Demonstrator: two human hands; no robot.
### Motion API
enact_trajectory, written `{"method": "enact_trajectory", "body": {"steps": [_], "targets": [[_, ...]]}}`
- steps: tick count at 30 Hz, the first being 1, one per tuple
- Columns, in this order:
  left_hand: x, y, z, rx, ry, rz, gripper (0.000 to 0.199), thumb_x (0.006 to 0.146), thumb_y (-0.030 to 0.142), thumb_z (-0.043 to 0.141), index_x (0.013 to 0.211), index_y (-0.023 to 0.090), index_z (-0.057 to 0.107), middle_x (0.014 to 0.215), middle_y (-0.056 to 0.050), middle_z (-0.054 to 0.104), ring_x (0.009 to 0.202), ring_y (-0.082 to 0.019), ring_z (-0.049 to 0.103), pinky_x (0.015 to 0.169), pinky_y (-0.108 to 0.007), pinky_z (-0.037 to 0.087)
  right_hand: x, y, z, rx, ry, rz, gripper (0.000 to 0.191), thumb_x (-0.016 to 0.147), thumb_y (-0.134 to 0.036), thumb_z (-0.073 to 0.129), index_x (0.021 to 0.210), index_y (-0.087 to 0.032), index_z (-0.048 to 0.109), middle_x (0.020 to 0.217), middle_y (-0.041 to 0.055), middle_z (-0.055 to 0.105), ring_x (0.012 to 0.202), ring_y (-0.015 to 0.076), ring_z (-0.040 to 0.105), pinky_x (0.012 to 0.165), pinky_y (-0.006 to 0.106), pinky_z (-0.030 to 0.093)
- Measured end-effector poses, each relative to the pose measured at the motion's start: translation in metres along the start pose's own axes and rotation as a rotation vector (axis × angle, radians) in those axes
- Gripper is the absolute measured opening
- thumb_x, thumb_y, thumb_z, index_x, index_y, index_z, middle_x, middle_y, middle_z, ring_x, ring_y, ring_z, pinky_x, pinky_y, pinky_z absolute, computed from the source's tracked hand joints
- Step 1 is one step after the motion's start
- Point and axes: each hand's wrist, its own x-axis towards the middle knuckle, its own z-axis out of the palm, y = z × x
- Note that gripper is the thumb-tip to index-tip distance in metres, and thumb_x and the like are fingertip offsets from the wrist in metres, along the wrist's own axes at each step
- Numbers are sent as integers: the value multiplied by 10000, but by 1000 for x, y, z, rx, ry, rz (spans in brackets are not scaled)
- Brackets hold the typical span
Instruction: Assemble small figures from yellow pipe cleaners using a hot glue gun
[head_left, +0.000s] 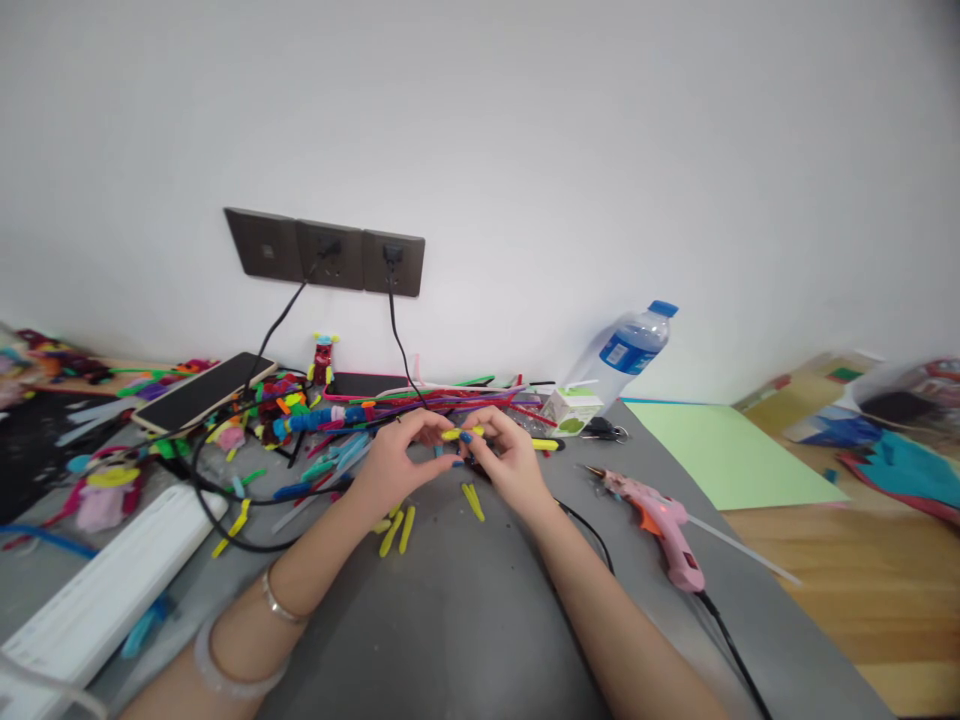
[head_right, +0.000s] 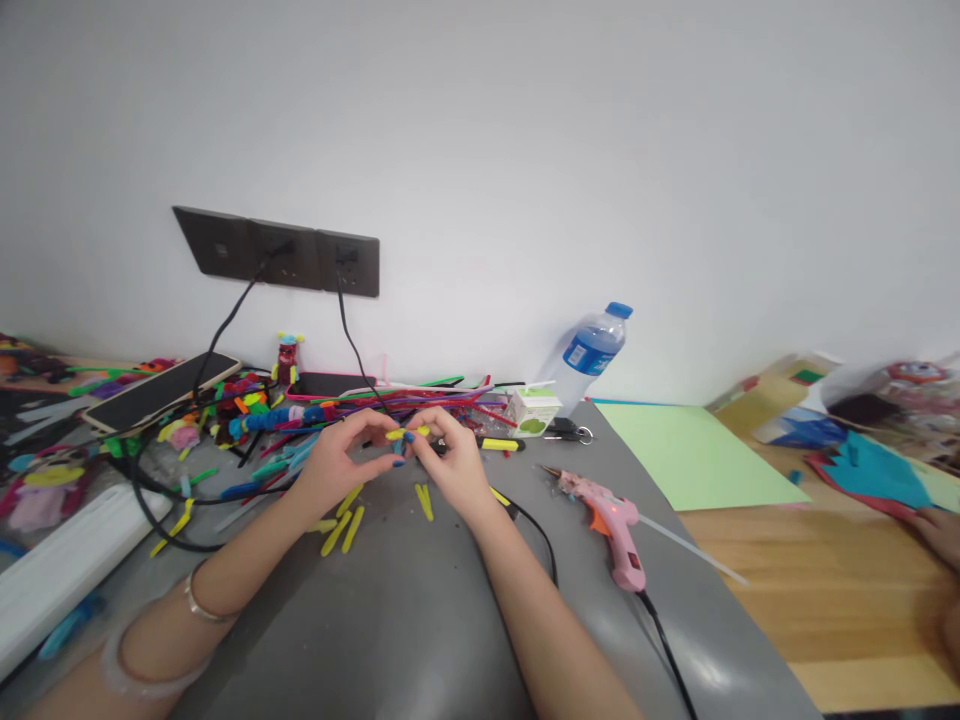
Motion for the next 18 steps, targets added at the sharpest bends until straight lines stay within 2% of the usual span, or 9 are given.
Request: {"method": "enact_trajectory", "body": {"steps": [6, 18], "targets": [[1, 3, 1, 40, 36, -18, 80, 838, 197, 663, 915, 182, 642, 818, -9, 683, 724, -143, 633, 692, -253, 509, -1, -1, 1, -26, -22, -12, 120, 924, -316, 598, 934, -200, 573, 668, -11, 644, 602, 138, 614, 584, 241, 439], [1, 2, 0, 126, 35, 31, 93, 818, 188, 673, 895, 187, 621, 801, 5, 669, 709, -136, 614, 664, -243, 480, -1, 0, 2, -13, -53, 1, 174, 931, -368, 589, 944, -196, 565, 701, -4, 642, 609, 130, 615, 557, 227, 441]]}}
